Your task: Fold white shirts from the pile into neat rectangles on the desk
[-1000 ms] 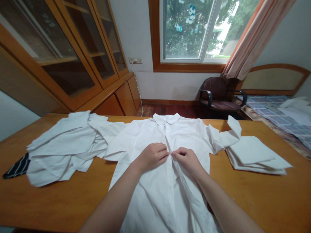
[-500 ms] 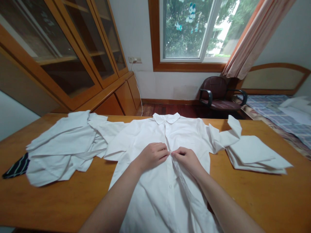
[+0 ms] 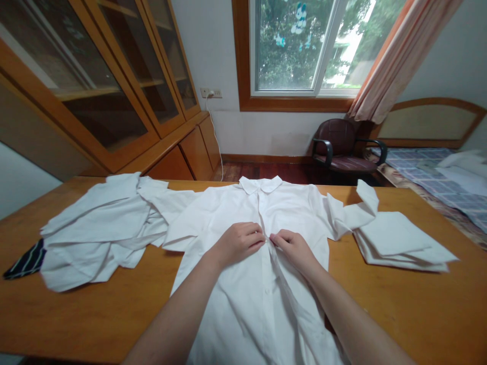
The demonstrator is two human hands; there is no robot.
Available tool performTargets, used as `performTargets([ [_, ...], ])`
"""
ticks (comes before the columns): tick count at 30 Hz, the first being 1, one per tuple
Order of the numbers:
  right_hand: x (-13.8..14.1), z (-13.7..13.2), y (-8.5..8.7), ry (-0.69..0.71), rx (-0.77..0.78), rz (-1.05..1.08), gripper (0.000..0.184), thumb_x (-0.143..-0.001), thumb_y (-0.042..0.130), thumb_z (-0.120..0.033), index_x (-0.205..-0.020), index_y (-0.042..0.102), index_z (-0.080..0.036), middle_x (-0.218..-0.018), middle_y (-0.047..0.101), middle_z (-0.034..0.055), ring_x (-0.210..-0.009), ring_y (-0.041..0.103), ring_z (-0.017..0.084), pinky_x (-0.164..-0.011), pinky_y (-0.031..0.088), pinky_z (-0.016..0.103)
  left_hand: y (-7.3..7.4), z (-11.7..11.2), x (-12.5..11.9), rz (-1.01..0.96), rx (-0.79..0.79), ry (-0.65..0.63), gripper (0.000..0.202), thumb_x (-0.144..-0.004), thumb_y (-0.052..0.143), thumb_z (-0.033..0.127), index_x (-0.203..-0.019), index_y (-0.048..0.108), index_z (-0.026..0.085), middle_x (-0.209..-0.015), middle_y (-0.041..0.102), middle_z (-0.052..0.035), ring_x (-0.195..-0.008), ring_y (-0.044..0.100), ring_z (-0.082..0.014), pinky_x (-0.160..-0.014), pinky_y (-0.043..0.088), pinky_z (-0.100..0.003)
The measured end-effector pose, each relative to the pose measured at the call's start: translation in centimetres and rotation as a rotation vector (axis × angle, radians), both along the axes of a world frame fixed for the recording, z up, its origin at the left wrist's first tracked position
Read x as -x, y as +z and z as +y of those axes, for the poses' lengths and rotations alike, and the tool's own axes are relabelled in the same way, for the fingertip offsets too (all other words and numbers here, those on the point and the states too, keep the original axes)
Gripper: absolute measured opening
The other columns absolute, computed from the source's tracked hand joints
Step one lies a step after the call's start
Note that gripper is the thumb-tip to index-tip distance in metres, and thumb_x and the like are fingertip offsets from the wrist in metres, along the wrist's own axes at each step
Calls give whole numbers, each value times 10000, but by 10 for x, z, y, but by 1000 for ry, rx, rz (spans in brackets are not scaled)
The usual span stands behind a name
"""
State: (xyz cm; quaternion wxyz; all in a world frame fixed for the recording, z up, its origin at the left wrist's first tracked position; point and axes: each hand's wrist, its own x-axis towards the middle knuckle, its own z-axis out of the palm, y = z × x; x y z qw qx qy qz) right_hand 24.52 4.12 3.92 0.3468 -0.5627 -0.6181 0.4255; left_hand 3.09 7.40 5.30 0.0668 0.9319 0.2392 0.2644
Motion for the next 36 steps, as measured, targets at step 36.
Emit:
performTargets([
  [36, 0, -3, 4, -2, 48, 74, 270, -809, 597, -398, -679, 715, -193, -729, 680, 20, -770, 611, 195, -755, 426, 298, -6, 3, 1, 61, 63, 36, 253, -1030, 467, 338, -927, 642, 187, -855, 650, -39, -800, 627, -154, -726, 467, -276],
])
